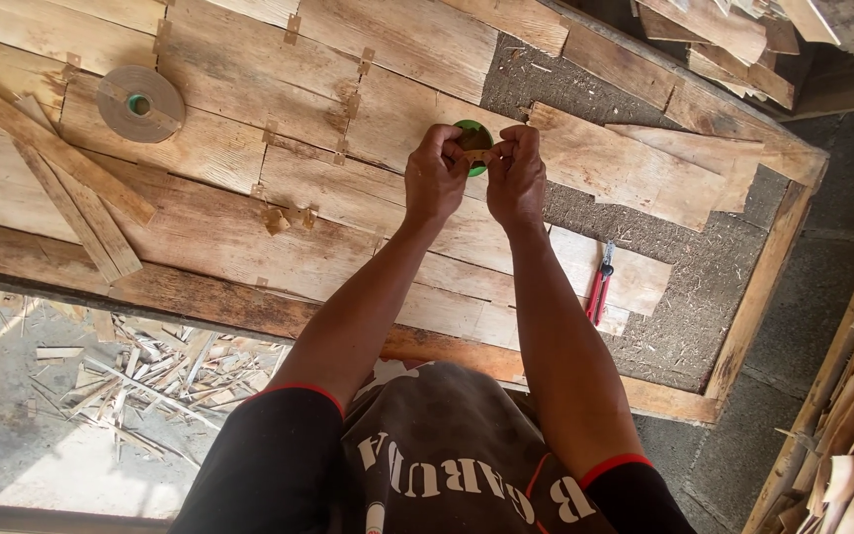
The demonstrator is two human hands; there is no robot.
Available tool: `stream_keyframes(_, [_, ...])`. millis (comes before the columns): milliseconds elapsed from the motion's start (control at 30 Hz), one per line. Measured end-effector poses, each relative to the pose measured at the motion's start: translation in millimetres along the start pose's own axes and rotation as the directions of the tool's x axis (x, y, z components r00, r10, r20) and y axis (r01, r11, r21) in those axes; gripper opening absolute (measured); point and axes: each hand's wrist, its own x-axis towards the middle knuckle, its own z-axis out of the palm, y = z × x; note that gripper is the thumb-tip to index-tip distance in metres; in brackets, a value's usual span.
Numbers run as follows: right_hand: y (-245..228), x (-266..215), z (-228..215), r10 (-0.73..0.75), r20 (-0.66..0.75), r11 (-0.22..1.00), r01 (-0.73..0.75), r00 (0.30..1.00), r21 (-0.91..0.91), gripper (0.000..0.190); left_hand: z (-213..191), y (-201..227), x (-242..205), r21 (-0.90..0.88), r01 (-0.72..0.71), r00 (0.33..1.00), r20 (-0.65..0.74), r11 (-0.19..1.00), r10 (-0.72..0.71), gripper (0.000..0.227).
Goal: Repairing and assembling wood veneer sheets by cutting them with a utility knife and applying adhesive tape.
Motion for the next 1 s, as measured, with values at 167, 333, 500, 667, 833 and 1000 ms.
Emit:
stream_keyframes(167, [-10, 0, 3, 0.089, 0.007, 0.993, -0.088, 0.996, -0.079, 0.034, 4, 3, -5, 0.105, -0.097, 0.988, -0.107, 0.99, 0.108, 0.037])
stream_keyframes(333, [13, -1, 11, -0.042, -0.138, 0.974, 0.01, 0.989, -0.227, 0.034, 13, -9, -6, 0.128, -0.103, 0.98, -0.155, 0.986, 0.122, 0.037])
stream_keyframes(500, [38, 2, 30, 0.318, -0.133, 0.942, -0.297, 0.939, 0.159, 0.03, 17, -16, -7, 0.08, -0.155, 0.97, -0.178, 0.985, 0.167, 0.041])
stream_keyframes(667, [39, 6, 40, 0.387, -0.076, 0.906, -0.363, 0.919, 0.217, 0.031, 13, -9, -7, 0.098, -0.15, 0.973, -0.163, 0.984, 0.164, 0.042])
stream_keyframes(833, [19, 10, 38, 0.445, -0.156, 0.895, -0.44, 0.882, 0.065, 0.024, 19, -19, -4, 0.089, -0.191, 0.965, -0.165, 0.978, 0.203, 0.047])
stream_keyframes(1000, [35, 9, 43, 0.443, -0.165, 0.896, -0.429, 0.881, 0.111, 0.025, 19, -21, 0, 0.101, -0.149, 0.975, -0.148, 0.984, 0.163, 0.048])
